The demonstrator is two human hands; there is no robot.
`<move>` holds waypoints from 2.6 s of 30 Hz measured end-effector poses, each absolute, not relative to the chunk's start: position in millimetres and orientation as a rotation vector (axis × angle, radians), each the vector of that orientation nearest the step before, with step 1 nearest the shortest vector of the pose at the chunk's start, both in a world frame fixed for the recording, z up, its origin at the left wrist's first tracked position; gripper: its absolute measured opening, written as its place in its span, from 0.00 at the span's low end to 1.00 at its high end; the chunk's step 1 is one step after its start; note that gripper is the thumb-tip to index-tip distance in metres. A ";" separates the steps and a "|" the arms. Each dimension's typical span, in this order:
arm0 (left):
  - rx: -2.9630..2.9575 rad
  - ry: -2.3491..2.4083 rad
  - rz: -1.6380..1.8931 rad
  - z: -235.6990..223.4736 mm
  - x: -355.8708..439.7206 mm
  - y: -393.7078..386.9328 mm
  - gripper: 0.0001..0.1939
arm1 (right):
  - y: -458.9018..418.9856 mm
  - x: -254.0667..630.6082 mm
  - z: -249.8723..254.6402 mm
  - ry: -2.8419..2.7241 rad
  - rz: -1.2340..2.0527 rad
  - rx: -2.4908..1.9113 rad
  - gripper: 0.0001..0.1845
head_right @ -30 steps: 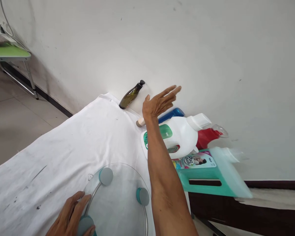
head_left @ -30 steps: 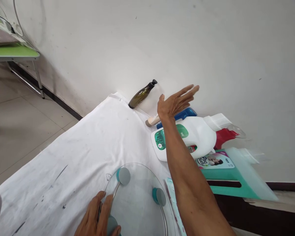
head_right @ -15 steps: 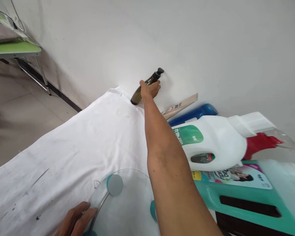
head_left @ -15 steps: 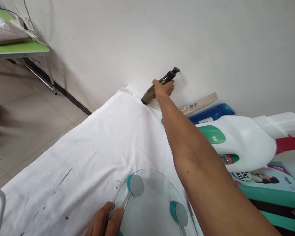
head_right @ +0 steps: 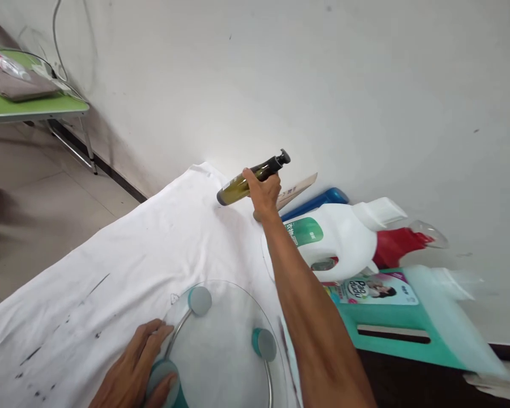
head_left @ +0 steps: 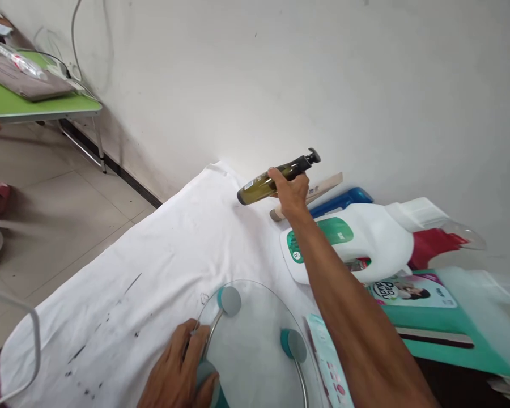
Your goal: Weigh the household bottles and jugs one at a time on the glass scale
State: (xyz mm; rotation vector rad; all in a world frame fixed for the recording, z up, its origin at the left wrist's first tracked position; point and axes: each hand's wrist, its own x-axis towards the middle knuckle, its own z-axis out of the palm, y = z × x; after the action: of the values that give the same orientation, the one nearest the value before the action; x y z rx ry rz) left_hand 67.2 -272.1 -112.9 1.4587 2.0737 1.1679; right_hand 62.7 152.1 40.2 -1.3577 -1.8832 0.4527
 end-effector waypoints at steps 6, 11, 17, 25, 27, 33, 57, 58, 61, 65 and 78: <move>1.570 1.951 1.190 -84.4 43.7 -274.2 0.23 | 16.9 136.9 84.4 -2.067 0.471 -1.159 0.19; 1.612 1.835 1.138 -70.7 27.8 -271.6 0.20 | -92.8 190.8 89.5 -2.083 0.590 -1.238 0.23; 1.692 1.856 1.137 -72.9 23.7 -272.5 0.21 | -144.8 230.1 68.4 -2.040 0.648 -1.308 0.26; 1.677 1.872 1.188 -76.5 23.8 -272.3 0.20 | -160.7 240.9 54.4 -2.008 0.623 -1.270 0.27; 1.674 1.883 1.188 -76.2 23.9 -272.3 0.19 | -161.3 242.3 51.9 -2.000 0.618 -1.271 0.29; 1.668 1.897 1.162 -72.1 22.6 -272.4 0.20 | -161.0 248.1 46.5 -1.997 0.761 -1.269 0.37; 1.654 2.020 1.392 -15.4 26.1 -218.7 0.22 | -178.4 333.1 -51.5 -1.168 0.406 -1.298 0.40; 1.682 1.998 1.433 -12.0 26.9 -209.6 0.22 | -180.6 332.6 -51.4 -1.187 0.385 -1.288 0.39; 1.768 1.935 1.515 -9.1 28.0 -187.5 0.20 | -184.3 333.8 -50.6 -1.218 0.340 -1.289 0.39; 1.817 1.915 1.558 -20.6 23.1 -176.8 0.19 | -181.0 338.7 -51.0 -1.191 0.328 -1.325 0.39; 1.897 1.927 1.438 -30.3 14.7 -185.4 0.23 | -176.1 347.6 -55.2 -1.155 0.306 -1.393 0.40</move>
State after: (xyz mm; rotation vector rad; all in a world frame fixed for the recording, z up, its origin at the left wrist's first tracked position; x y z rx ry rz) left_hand 14.7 -185.4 -30.3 1.8965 1.9267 1.4379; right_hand 347.6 -176.1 -55.2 -1.3929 -1.1546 0.3058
